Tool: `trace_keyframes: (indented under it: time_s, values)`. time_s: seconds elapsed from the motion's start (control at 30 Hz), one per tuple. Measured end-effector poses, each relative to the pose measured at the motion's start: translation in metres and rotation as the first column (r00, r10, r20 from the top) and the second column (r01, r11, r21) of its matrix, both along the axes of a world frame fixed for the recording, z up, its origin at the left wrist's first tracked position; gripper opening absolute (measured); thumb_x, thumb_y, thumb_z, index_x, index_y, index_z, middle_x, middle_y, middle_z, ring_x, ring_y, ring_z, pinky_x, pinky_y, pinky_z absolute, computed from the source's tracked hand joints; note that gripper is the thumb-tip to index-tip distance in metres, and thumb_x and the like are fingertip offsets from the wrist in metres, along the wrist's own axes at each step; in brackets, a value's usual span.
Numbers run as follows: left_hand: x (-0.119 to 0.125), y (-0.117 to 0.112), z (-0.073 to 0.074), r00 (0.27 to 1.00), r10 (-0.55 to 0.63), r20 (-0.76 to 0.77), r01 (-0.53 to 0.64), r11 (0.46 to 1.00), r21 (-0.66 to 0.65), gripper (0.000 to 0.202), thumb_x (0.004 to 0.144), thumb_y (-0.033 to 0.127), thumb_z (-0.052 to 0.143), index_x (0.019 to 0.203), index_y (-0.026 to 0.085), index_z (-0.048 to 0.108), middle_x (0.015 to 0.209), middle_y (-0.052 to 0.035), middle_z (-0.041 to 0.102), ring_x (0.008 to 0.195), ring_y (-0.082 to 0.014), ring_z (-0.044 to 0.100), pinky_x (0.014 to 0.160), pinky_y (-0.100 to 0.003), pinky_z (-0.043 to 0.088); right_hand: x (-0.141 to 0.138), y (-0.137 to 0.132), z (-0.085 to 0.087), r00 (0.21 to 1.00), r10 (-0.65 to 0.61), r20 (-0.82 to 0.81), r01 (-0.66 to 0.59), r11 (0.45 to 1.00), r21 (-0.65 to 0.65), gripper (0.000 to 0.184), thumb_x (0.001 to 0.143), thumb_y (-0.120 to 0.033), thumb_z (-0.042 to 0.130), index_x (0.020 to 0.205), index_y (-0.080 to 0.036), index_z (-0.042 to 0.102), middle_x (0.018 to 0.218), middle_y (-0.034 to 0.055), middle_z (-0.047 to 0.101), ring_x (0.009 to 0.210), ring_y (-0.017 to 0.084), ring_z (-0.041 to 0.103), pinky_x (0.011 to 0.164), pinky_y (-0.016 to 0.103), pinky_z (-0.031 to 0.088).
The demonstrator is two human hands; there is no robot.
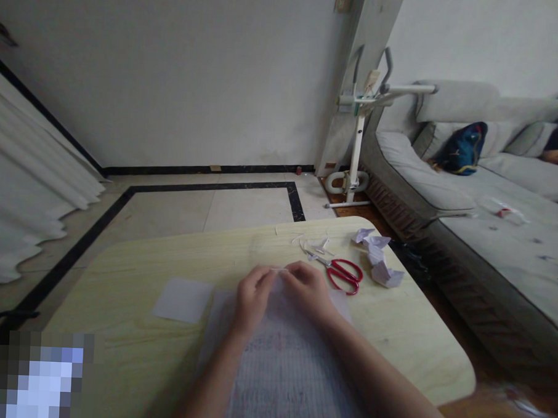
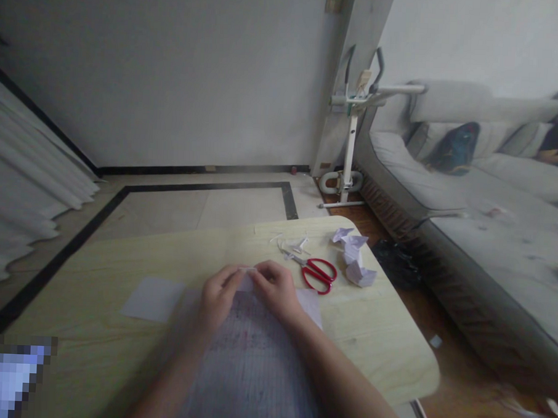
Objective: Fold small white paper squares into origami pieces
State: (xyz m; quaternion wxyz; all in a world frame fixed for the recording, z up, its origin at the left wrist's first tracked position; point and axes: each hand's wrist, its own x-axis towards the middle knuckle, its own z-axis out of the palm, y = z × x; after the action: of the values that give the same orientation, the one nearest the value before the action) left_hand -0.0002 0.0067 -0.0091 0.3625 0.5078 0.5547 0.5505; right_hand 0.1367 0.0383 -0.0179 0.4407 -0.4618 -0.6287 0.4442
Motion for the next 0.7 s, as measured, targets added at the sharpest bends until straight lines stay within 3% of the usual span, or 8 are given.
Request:
trace_keyframes:
  time_s: [0.7]
  values:
    - [0.0001, -0.0015, 0.0001, 0.999, 0.008, 0.05, -0.007, 1.0, -0.026, 0.017, 0.08, 0.031, 0.063, 0.079, 0.016, 0.071, 0.08, -0.0042, 0.072, 0.079, -0.0186, 0.066, 0.074, -0.027, 0.05, 0.0026, 0.0021, 0.0037, 0.988, 0.033, -0.151, -0.045, 0.996, -0.077, 0.024, 0.076, -0.037, 0.069, 0.066, -0.017, 0.059, 0.061, -0.001, 0.06, 0.057, 0.012, 0.053, 0.053, 0.022, 0.044]
